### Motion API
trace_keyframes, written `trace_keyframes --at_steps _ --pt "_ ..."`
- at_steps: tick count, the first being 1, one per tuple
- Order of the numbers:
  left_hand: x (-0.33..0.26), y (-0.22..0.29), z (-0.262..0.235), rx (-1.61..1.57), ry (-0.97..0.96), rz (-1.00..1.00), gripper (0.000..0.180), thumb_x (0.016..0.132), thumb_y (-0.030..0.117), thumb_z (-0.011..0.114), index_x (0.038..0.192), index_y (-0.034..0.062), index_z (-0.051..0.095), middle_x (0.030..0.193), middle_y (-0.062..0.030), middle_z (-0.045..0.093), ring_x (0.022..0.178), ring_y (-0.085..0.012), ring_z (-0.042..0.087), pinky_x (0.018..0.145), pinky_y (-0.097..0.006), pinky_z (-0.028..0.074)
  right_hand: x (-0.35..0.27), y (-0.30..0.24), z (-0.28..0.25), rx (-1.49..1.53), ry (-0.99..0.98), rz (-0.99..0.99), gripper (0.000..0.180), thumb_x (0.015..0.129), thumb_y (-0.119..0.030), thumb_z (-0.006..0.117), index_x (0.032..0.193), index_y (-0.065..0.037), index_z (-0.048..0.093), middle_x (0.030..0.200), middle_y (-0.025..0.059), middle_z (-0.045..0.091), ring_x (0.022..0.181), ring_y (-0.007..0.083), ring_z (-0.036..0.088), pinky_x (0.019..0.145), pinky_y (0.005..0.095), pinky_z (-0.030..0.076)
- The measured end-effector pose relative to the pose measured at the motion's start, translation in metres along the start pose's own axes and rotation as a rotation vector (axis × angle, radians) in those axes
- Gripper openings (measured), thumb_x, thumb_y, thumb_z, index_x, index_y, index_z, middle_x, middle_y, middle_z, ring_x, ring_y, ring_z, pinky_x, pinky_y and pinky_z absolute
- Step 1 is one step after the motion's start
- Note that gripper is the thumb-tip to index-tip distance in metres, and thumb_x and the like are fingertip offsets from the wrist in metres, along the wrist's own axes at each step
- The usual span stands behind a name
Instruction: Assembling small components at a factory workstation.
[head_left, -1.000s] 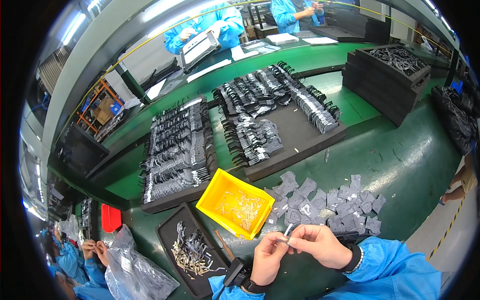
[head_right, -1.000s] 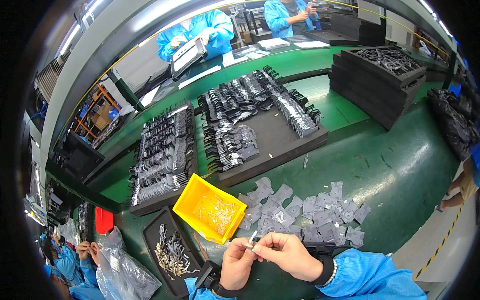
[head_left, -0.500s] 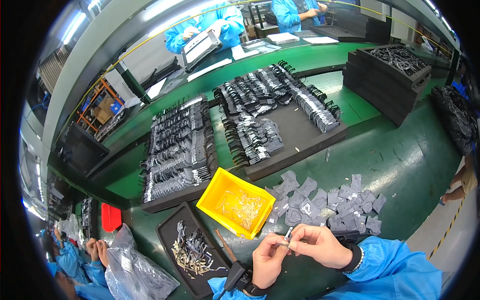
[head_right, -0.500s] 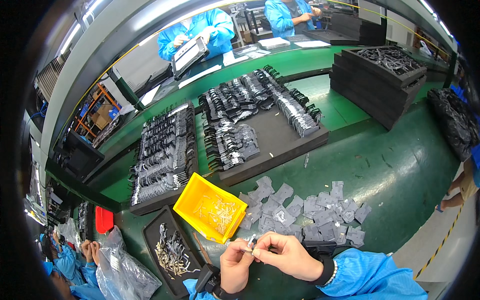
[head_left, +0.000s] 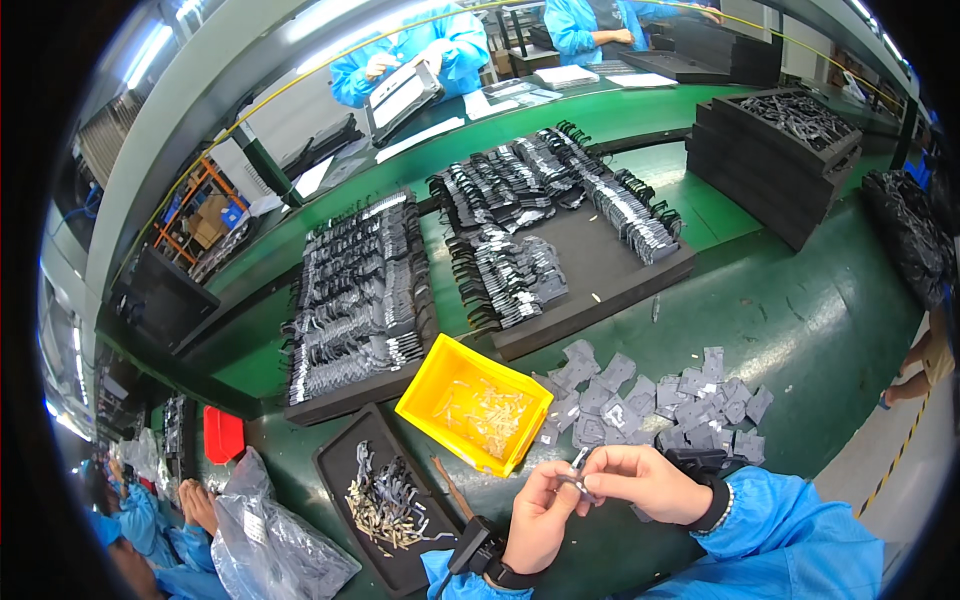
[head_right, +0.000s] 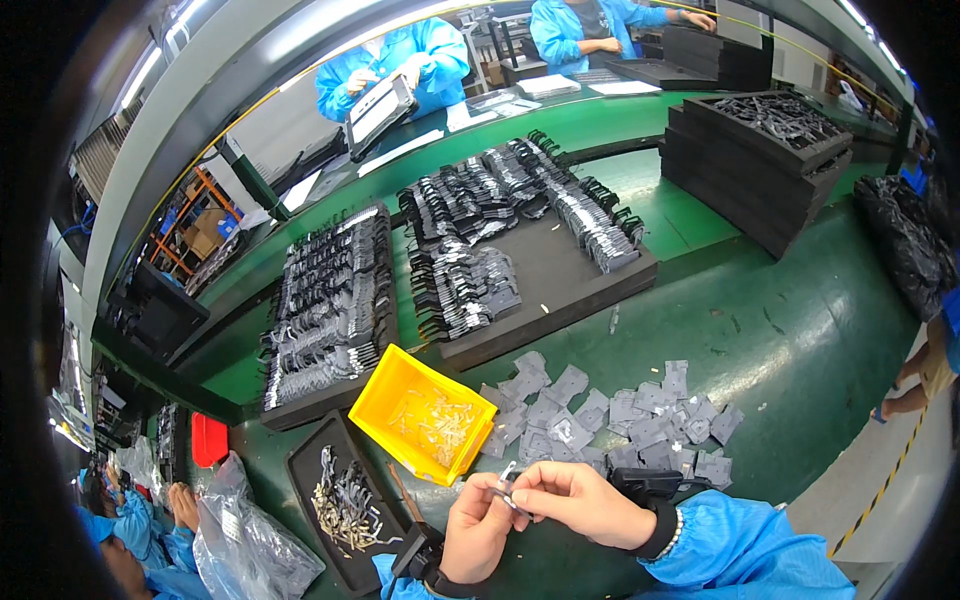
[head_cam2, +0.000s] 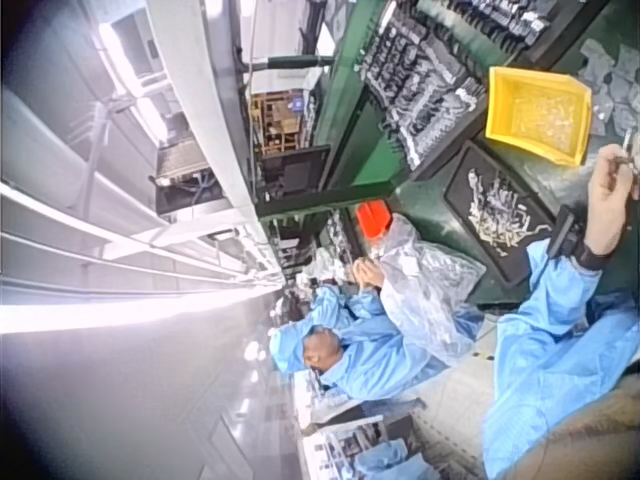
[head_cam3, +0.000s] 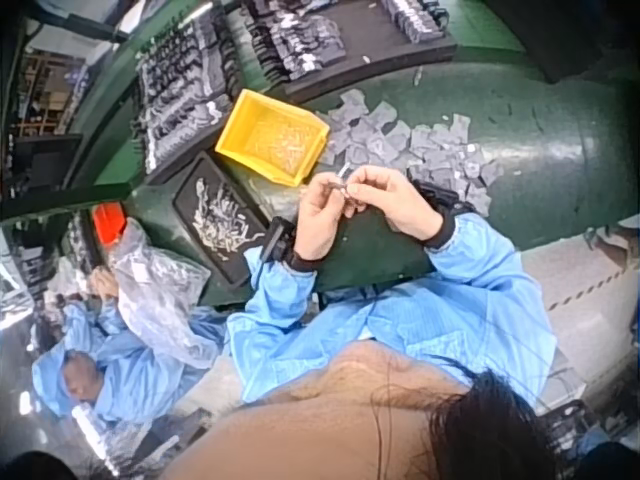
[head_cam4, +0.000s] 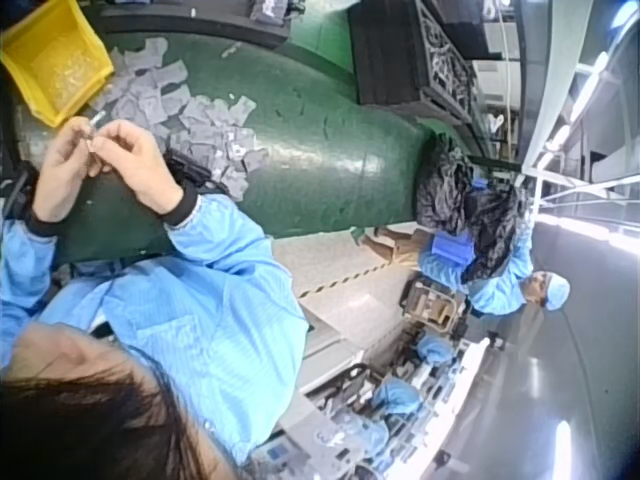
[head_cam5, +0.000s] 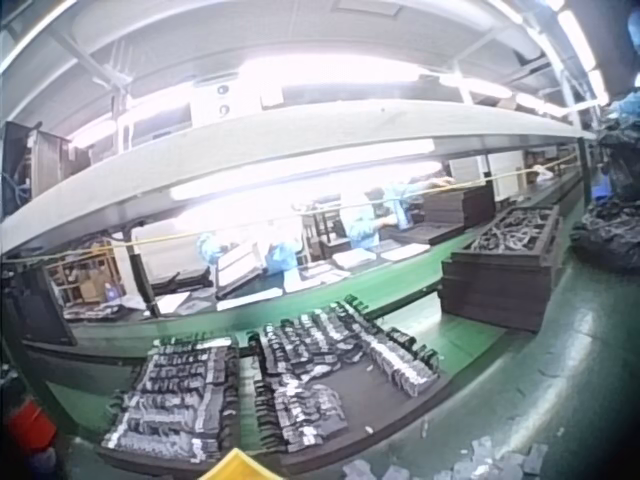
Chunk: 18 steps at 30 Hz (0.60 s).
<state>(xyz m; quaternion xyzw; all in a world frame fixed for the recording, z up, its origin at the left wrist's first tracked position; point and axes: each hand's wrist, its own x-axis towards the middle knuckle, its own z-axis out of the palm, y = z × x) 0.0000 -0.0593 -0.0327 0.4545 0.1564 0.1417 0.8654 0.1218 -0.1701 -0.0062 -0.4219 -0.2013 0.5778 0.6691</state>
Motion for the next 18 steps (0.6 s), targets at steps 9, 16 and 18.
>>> trace_keyframes --at_steps 9,16,18 --pt "0.004 0.004 -0.004 -0.338 -0.080 -0.132 0.016 0.092 0.014 0.045 0.107 0.0129 0.041 0.091 -0.0032 0.054 0.073 -0.0116 0.051 0.061 -0.027 0.039 0.003 -0.001 -0.002 -0.394 0.080 -0.325 0.012 0.084 -0.011 0.058 0.092 -0.002 0.060 0.082 0.0038 0.060 0.075 0.0116 0.057 0.065 0.0252 0.044" --pt "0.004 0.008 -0.001 -0.263 -0.076 -0.113 0.014 0.093 0.014 0.043 0.107 0.0110 0.040 0.089 -0.0035 0.053 0.072 -0.0112 0.048 0.059 -0.025 0.038 -0.001 -0.012 0.000 -1.297 0.218 -0.768 0.012 0.072 -0.006 0.070 0.079 -0.003 0.061 0.075 0.0085 0.059 0.067 0.0201 0.059 0.061 0.0289 0.046" --pt "0.003 0.012 0.003 -0.260 -0.014 -0.136 0.017 0.093 0.017 0.044 0.109 0.0102 0.041 0.084 -0.0050 0.050 0.070 -0.0104 0.046 0.057 -0.023 0.036 -0.003 -0.013 -0.002 -1.324 0.244 -0.766 0.012 0.071 -0.005 0.070 0.078 -0.004 0.060 0.075 0.0080 0.060 0.066 0.0198 0.059 0.060 0.0289 0.046"
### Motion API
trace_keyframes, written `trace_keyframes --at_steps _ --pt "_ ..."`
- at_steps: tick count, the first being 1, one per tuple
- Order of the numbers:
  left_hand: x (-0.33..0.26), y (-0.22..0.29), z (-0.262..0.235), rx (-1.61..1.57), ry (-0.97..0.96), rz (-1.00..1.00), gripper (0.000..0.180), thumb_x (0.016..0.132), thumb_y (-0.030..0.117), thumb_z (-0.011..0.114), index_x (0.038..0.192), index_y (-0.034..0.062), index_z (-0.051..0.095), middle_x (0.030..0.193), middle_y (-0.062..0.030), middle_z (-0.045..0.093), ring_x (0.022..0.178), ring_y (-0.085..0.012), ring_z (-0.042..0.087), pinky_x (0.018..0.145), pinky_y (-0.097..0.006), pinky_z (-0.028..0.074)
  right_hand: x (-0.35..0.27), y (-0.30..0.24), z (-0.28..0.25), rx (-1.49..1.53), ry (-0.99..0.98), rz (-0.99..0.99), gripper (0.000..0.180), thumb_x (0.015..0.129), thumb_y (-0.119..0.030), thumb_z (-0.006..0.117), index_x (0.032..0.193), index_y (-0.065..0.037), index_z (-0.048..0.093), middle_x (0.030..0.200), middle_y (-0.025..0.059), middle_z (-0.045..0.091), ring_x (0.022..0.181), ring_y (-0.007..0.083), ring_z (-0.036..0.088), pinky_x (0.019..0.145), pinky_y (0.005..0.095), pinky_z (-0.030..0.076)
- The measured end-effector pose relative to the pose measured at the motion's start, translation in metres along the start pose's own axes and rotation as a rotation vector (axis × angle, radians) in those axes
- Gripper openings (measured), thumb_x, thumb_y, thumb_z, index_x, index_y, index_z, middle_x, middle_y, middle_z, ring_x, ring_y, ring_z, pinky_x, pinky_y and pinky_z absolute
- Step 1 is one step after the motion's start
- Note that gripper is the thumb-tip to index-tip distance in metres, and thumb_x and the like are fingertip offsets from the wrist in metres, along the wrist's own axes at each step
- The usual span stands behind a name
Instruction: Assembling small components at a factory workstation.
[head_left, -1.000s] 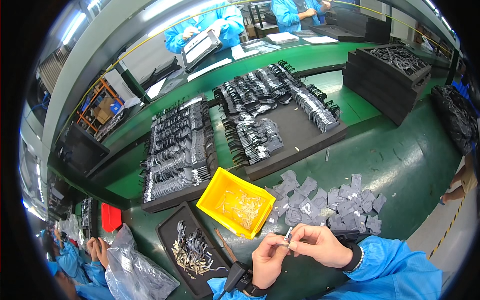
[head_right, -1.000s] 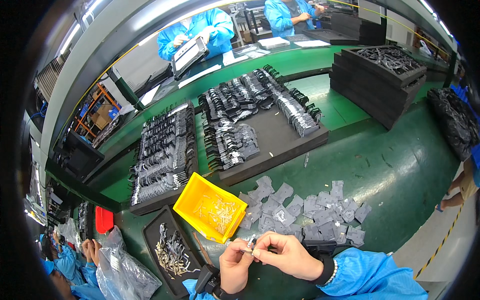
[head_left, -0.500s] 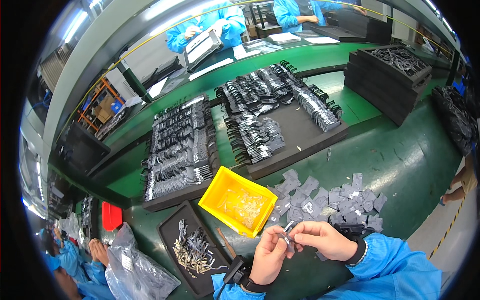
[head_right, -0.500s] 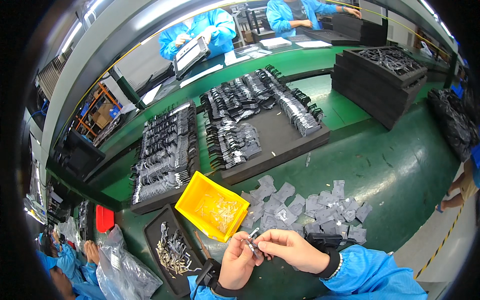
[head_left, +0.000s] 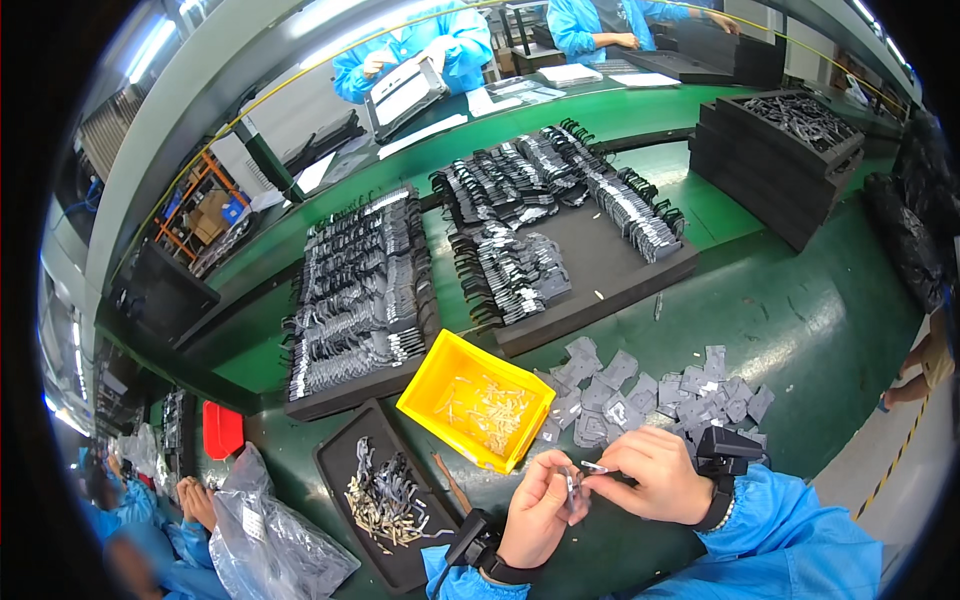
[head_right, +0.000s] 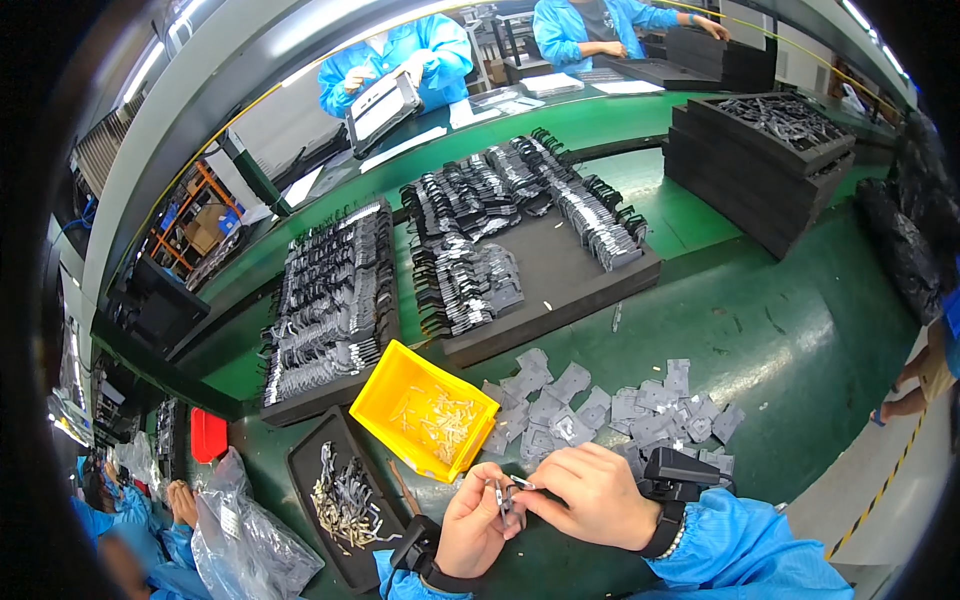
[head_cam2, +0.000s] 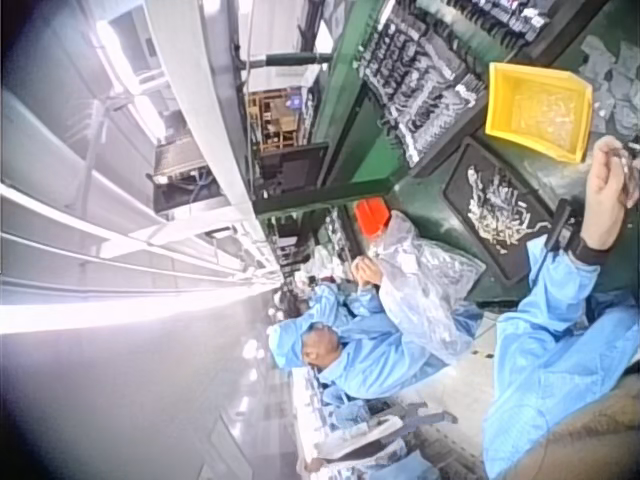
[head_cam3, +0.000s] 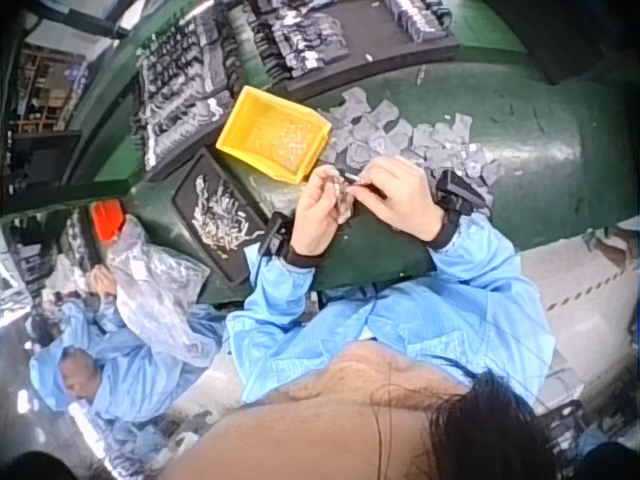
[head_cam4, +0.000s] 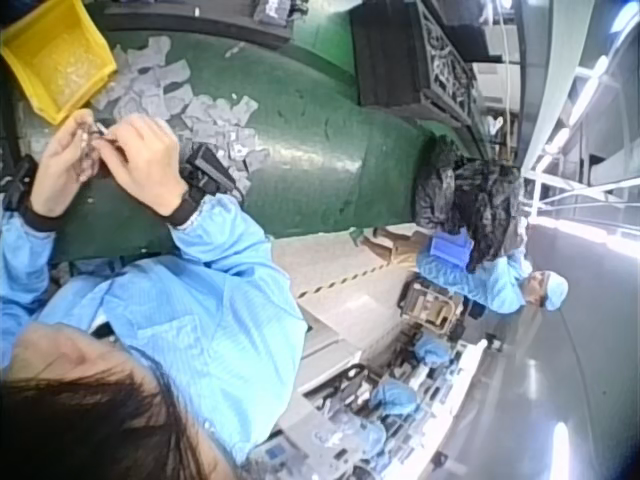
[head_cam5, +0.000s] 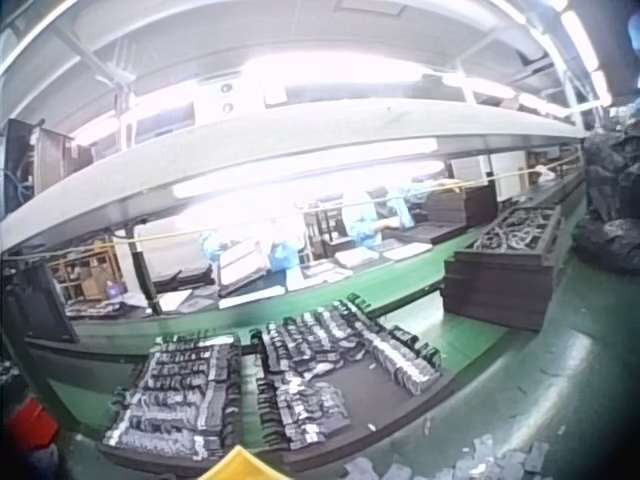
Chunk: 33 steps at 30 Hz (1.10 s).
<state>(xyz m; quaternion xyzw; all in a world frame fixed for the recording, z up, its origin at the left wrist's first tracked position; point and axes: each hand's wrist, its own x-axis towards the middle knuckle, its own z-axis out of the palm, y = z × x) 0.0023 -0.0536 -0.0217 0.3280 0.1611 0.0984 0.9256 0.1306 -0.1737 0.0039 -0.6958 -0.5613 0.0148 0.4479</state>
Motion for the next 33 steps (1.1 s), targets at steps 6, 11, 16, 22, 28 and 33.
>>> trace_keyframes --at_steps 6,11,16,22,28,33 --pt "-0.001 0.005 -0.005 -0.019 -0.113 -0.139 0.018 0.094 0.021 0.041 0.109 0.0109 0.041 0.081 -0.0046 0.048 0.061 -0.0096 0.042 0.050 -0.021 0.033 0.003 0.004 0.000 0.268 0.208 0.109 0.015 0.070 -0.002 0.067 0.082 -0.003 0.059 0.075 0.0077 0.058 0.066 0.0207 0.057 0.062 0.0300 0.046" --pt "-0.001 0.007 0.000 0.024 -0.091 -0.221 0.019 0.095 0.021 0.041 0.111 0.0109 0.041 0.080 -0.0033 0.046 0.060 -0.0081 0.040 0.048 -0.019 0.030 0.004 -0.002 0.000 0.238 0.047 -0.040 0.024 0.069 -0.006 0.069 0.092 -0.006 0.062 0.087 0.0078 0.056 0.079 0.0238 0.055 0.067 0.0305 0.045" --pt "-0.001 0.007 -0.001 0.084 -0.112 -0.212 0.022 0.095 0.022 0.040 0.114 0.0103 0.040 0.080 -0.0020 0.046 0.058 -0.0066 0.038 0.048 -0.018 0.028 0.002 0.008 0.003 0.269 -0.049 -0.069 0.019 0.071 -0.007 0.067 0.090 -0.009 0.064 0.088 0.0051 0.056 0.080 0.0225 0.055 0.069 0.0309 0.045" --pt "-0.002 0.013 -0.004 0.049 -0.193 -0.370 0.027 0.095 0.022 0.040 0.119 0.0089 0.038 0.081 0.0002 0.045 0.054 -0.0042 0.033 0.046 -0.017 0.025 0.006 0.011 -0.008 0.313 -0.163 -0.121 0.017 0.072 -0.007 0.065 0.089 -0.008 0.063 0.086 0.0045 0.055 0.080 0.0225 0.054 0.068 0.0308 0.045" --pt "-0.003 0.015 -0.006 0.025 -0.215 -0.474 0.030 0.095 0.023 0.039 0.122 0.0084 0.038 0.079 0.0008 0.043 0.051 -0.0026 0.029 0.044 -0.016 0.023 0.009 0.007 -0.011 0.303 -0.212 -0.191 0.014 0.074 -0.006 0.063 0.087 -0.005 0.060 0.086 0.0059 0.055 0.081 0.0237 0.054 0.069 0.0314 0.046" --pt "-0.004 0.016 -0.005 0.004 -0.160 -0.542 0.031 0.096 0.022 0.038 0.123 0.0086 0.038 0.084 -0.0006 0.046 0.051 -0.0031 0.031 0.044 -0.015 0.028 0.005 0.011 -0.010 0.425 -0.252 -0.067 0.011 0.076 -0.005 0.062 0.087 -0.005 0.061 0.085 0.0065 0.055 0.081 0.0239 0.053 0.070 0.0303 0.044"
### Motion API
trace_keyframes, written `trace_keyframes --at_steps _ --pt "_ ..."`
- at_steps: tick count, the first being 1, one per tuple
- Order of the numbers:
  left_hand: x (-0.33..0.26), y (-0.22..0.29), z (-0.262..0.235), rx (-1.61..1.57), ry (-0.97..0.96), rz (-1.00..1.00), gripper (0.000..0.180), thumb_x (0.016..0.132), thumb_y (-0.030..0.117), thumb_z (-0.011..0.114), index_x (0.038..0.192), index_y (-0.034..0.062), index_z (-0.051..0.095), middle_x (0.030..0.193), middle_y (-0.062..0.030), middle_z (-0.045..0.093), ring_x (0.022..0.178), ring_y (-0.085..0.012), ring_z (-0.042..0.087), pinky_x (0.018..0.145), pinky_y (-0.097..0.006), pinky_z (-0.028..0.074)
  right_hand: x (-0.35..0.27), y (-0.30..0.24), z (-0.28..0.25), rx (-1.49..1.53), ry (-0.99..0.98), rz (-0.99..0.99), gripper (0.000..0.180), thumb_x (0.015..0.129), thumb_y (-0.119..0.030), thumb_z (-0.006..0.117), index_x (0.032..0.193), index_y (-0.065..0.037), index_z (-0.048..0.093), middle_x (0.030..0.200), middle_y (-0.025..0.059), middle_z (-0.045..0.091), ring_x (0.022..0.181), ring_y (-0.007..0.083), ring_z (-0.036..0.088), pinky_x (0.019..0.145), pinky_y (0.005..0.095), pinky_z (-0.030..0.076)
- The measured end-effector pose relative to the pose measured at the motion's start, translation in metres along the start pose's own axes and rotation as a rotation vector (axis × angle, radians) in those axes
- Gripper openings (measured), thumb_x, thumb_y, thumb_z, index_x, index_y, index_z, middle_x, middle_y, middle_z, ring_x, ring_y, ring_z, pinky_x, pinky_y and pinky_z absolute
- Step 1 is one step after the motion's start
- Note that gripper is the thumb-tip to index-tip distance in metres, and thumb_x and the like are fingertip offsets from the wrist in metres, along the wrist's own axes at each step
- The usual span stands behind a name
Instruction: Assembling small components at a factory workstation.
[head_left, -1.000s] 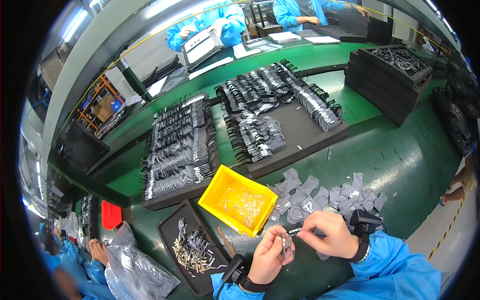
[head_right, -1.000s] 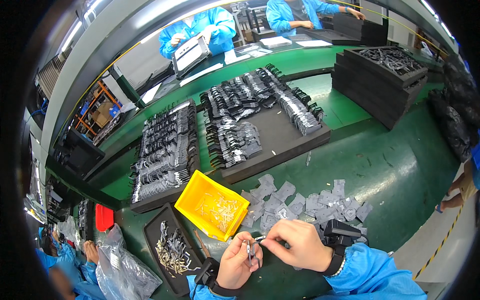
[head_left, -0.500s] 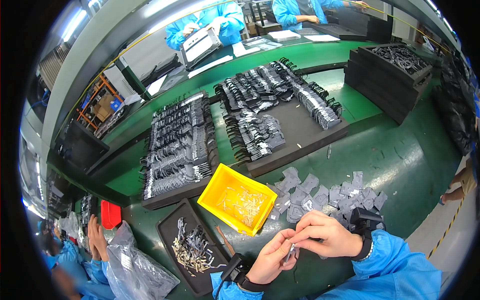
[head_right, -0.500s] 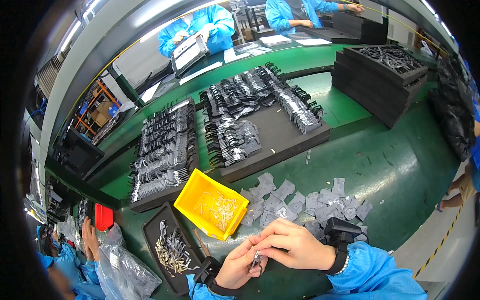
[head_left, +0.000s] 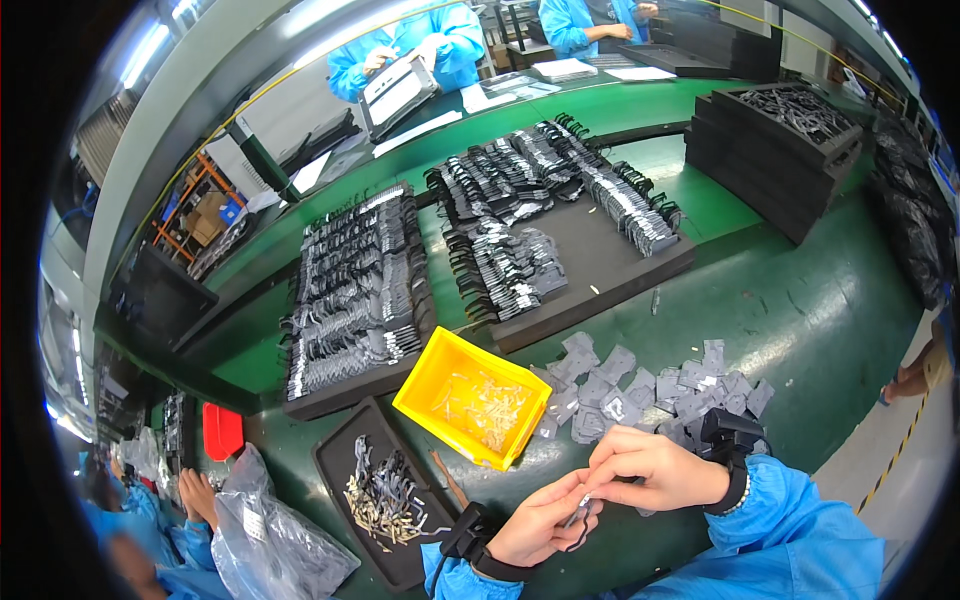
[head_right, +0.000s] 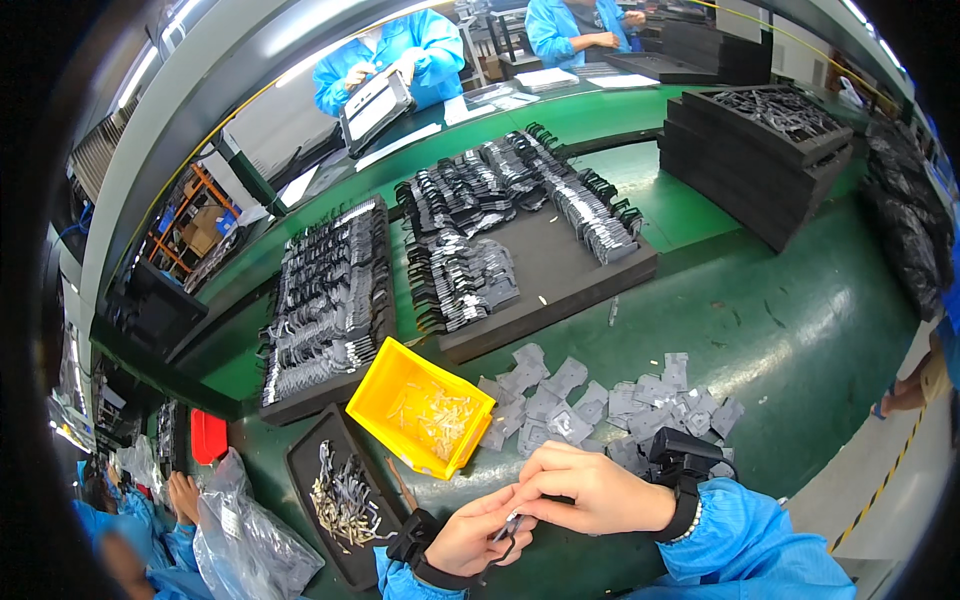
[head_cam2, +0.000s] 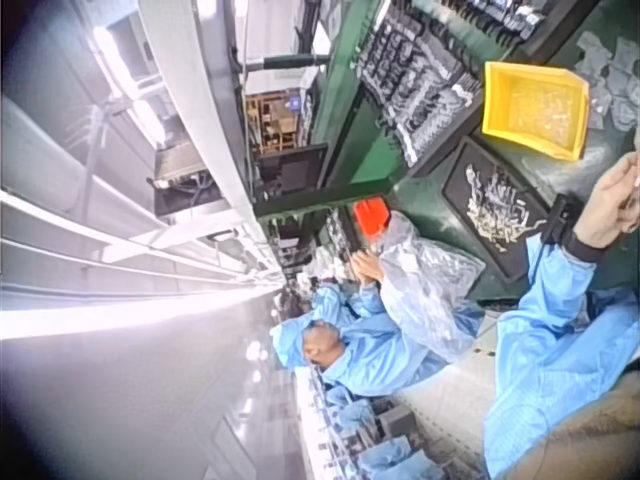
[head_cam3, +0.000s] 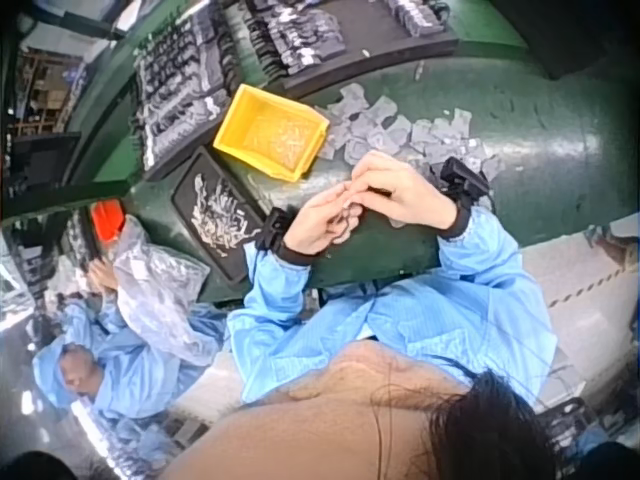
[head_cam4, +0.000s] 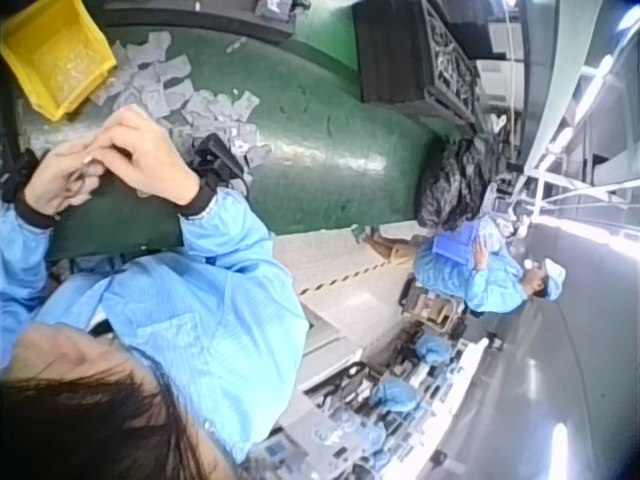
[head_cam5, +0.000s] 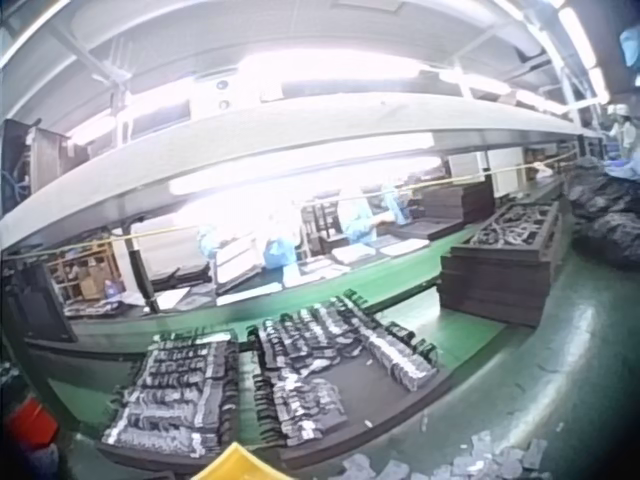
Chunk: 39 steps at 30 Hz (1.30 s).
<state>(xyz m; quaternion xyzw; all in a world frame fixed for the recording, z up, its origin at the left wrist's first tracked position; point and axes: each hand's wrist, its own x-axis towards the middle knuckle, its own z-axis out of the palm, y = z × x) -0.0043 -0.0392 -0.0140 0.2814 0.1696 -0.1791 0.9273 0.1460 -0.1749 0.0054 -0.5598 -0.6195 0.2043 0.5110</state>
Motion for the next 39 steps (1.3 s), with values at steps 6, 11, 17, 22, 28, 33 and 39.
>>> trace_keyframes --at_steps 6,11,17,22,28,33,39 --pt "-0.002 0.000 -0.005 -0.111 -0.041 -0.058 0.034 0.095 0.023 0.040 0.126 0.0105 0.036 0.086 -0.0033 0.048 0.051 -0.0045 0.033 0.043 -0.016 0.030 0.001 0.001 -0.001 0.123 -0.007 0.054 0.011 0.078 -0.005 0.062 0.089 -0.005 0.063 0.085 0.0064 0.056 0.082 0.0221 0.053 0.074 0.0299 0.043" --pt "0.002 -0.001 -0.012 -0.166 -0.061 -0.089 0.035 0.095 0.025 0.038 0.126 0.0100 0.035 0.088 -0.0039 0.049 0.053 -0.0062 0.038 0.042 -0.019 0.032 0.000 0.002 0.001 0.126 -0.016 0.091 0.012 0.078 -0.006 0.062 0.089 -0.004 0.063 0.085 0.0066 0.057 0.083 0.0220 0.053 0.074 0.0305 0.043" --pt "0.003 -0.003 -0.003 0.074 -0.045 0.210 0.038 0.094 0.029 0.038 0.125 0.0051 0.037 0.097 -0.0076 0.050 0.066 -0.0102 0.049 0.048 -0.021 0.040 -0.002 0.001 0.000 0.126 0.094 0.169 0.010 0.079 -0.006 0.062 0.089 -0.002 0.063 0.084 0.0058 0.059 0.077 0.0172 0.056 0.067 0.0278 0.046" --pt "0.003 -0.008 0.012 0.611 0.318 0.702 0.041 0.082 0.003 0.058 0.121 0.0003 0.046 0.099 -0.0090 0.051 0.075 -0.0111 0.055 0.059 -0.022 0.046 -0.002 -0.001 -0.003 0.100 0.190 0.286 0.010 0.080 -0.007 0.061 0.088 -0.001 0.063 0.082 0.0053 0.060 0.070 0.0121 0.057 0.059 0.0228 0.046" --pt "0.009 -0.016 0.010 1.024 0.572 0.877 0.033 0.073 -0.003 0.066 0.105 0.0041 0.062 0.077 -0.0052 0.055 0.067 -0.0102 0.056 0.058 -0.021 0.045 -0.001 -0.006 0.002 0.133 0.178 0.290 0.011 0.080 -0.006 0.061 0.088 0.000 0.063 0.081 0.0059 0.060 0.071 0.0128 0.058 0.059 0.0232 0.046" --pt "0.008 -0.016 0.010 1.147 0.607 0.937 0.035 0.072 -0.005 0.066 0.105 0.0071 0.064 0.076 -0.0053 0.055 0.064 -0.0104 0.055 0.056 -0.022 0.044 -0.001 -0.006 0.003 0.093 0.183 0.268 0.010 0.078 -0.005 0.062 0.087 0.000 0.063 0.081 0.0067 0.060 0.072 0.0148 0.059 0.060 0.0250 0.047" --pt "0.005 -0.011 0.014 1.275 0.612 0.987 0.039 0.067 -0.009 0.064 0.102 0.0085 0.065 0.073 -0.0055 0.054 0.059 -0.0121 0.055 0.053 -0.023 0.044 -0.002 -0.008 0.004 0.011 0.180 0.202 0.010 0.074 -0.003 0.064 0.083 0.001 0.062 0.081 0.0079 0.061 0.072 0.0181 0.061 0.063 0.0271 0.048"
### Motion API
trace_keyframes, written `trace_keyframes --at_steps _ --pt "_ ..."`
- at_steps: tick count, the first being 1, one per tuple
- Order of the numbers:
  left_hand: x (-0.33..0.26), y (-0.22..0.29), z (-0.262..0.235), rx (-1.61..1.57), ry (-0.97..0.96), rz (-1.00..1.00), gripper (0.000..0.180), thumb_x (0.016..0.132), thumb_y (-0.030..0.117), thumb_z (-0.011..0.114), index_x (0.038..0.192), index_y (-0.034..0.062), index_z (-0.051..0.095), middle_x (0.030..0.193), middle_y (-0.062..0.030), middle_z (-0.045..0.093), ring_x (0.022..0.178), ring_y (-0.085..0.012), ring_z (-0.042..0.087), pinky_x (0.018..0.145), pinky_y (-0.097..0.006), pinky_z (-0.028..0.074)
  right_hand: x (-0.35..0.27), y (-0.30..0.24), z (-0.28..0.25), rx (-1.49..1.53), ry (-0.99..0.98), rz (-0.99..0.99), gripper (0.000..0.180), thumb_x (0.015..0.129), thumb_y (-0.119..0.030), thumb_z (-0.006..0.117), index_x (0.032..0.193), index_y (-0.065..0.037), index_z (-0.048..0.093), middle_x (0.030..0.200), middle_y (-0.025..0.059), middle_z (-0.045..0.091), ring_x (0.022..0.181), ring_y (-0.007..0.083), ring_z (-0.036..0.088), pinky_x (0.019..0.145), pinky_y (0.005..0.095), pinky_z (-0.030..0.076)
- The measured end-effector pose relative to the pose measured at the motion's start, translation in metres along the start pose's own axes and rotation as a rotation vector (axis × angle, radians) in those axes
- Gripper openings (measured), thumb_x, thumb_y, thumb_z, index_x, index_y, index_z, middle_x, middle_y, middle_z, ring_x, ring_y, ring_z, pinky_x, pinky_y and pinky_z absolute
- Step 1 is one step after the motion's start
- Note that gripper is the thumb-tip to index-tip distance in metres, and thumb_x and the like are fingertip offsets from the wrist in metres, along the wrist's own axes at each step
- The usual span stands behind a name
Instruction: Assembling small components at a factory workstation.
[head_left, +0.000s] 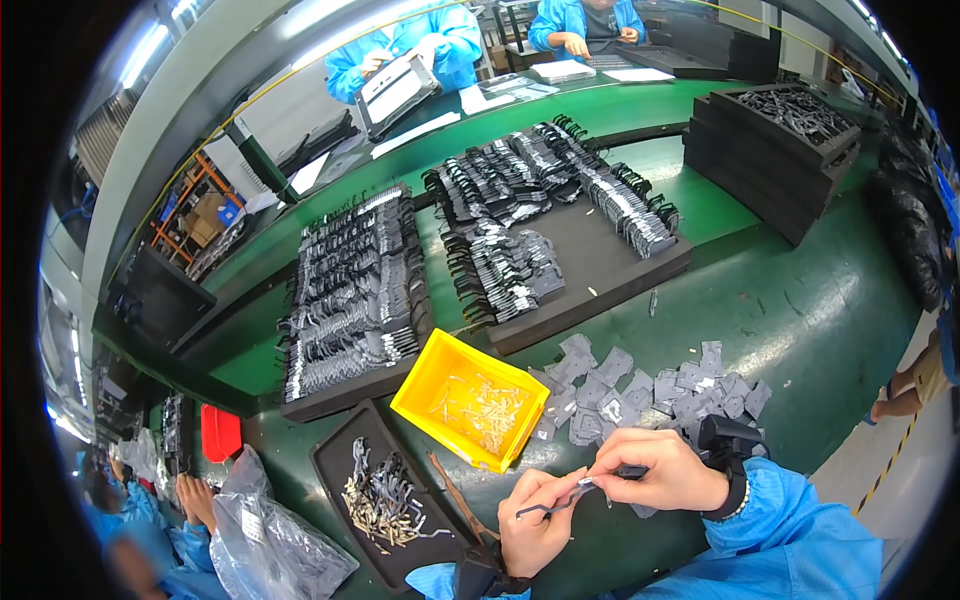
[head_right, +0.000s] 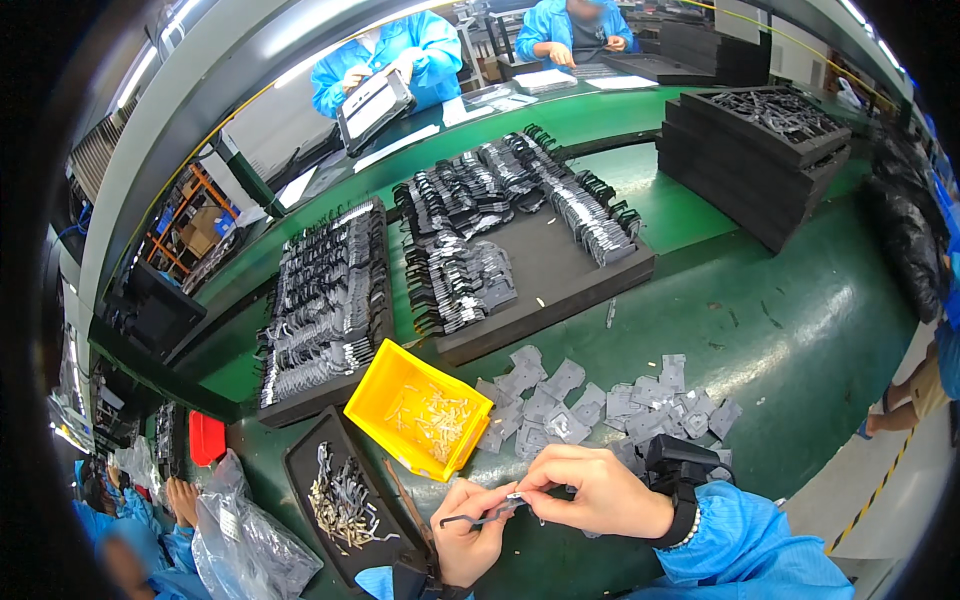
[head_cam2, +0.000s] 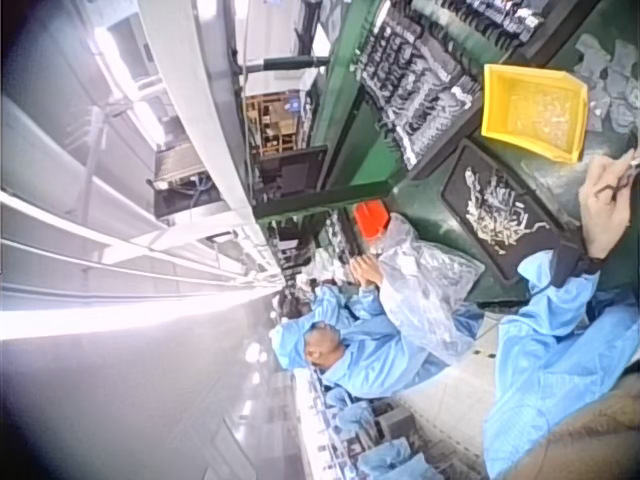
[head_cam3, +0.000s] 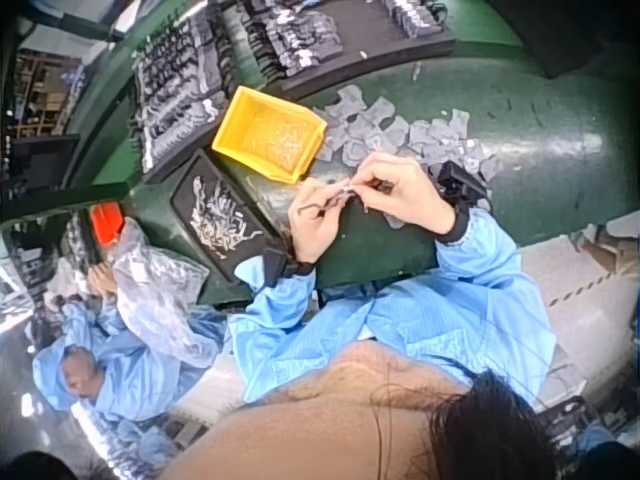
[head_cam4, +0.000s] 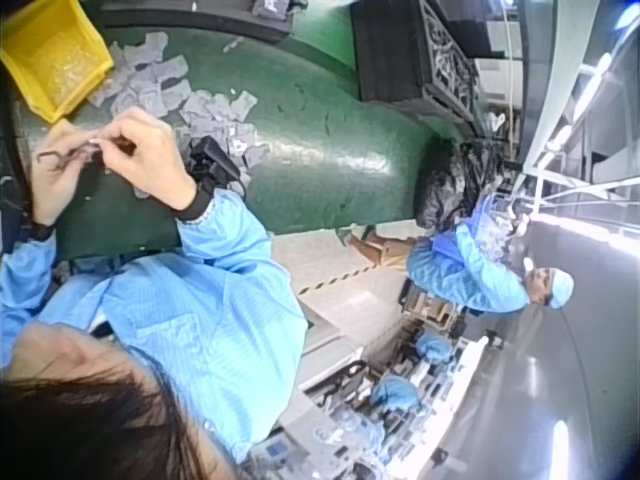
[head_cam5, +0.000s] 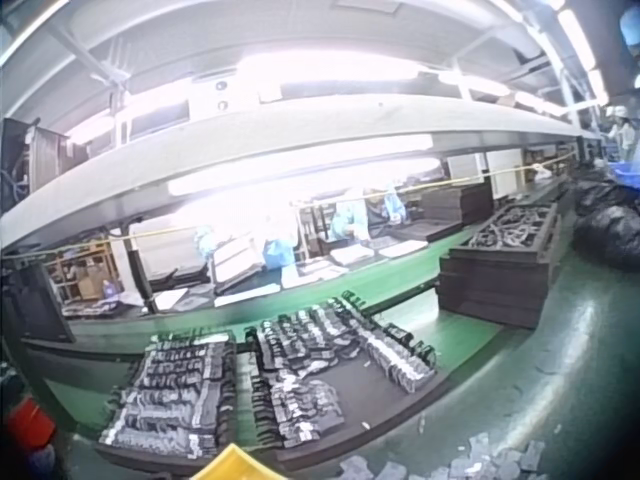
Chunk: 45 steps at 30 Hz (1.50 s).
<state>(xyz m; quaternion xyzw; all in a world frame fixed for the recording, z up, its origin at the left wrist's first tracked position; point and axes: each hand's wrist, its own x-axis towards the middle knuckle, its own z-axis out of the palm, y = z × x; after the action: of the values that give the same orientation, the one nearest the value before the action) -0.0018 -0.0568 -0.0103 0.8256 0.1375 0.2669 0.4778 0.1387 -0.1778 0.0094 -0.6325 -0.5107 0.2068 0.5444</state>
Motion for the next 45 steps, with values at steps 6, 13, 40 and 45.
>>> trace_keyframes --at_steps 6,13,40,45 --pt "0.001 0.003 0.000 0.035 -0.002 0.030 0.037 0.065 -0.009 0.063 0.098 0.0083 0.066 0.071 -0.0063 0.055 0.058 -0.0136 0.056 0.051 -0.024 0.045 -0.002 0.002 0.001 0.188 -0.034 0.114 0.009 0.074 -0.003 0.064 0.081 0.001 0.062 0.081 0.0079 0.061 0.072 0.0162 0.061 0.064 0.0255 0.048" --pt "0.001 -0.003 0.001 -0.031 0.028 0.051 0.032 0.067 -0.006 0.067 0.096 0.0064 0.066 0.070 -0.0074 0.057 0.059 -0.0154 0.058 0.052 -0.024 0.045 0.000 0.007 0.001 0.194 -0.049 0.097 0.011 0.077 -0.005 0.063 0.086 0.001 0.064 0.083 0.0073 0.062 0.075 0.0135 0.059 0.066 0.0246 0.046" --pt "0.006 -0.003 0.006 -0.574 0.067 -0.343 0.027 0.085 -0.004 0.052 0.112 -0.0035 0.052 0.095 -0.0084 0.045 0.079 -0.0171 0.060 0.068 -0.027 0.055 -0.006 -0.004 0.012 0.180 0.039 0.261 0.017 0.082 -0.014 0.064 0.091 -0.001 0.058 0.075 0.0032 0.064 0.061 0.0046 0.056 0.054 0.0189 0.045" --pt "0.002 -0.006 0.008 -0.508 0.038 -0.291 0.021 0.085 -0.003 0.052 0.106 -0.0042 0.052 0.099 -0.0098 0.048 0.082 -0.0176 0.061 0.066 -0.026 0.055 -0.009 0.004 0.020 0.284 0.111 0.228 0.020 0.081 -0.010 0.064 0.097 -0.001 0.055 0.078 0.0041 0.065 0.064 0.0045 0.058 0.054 0.0186 0.046"
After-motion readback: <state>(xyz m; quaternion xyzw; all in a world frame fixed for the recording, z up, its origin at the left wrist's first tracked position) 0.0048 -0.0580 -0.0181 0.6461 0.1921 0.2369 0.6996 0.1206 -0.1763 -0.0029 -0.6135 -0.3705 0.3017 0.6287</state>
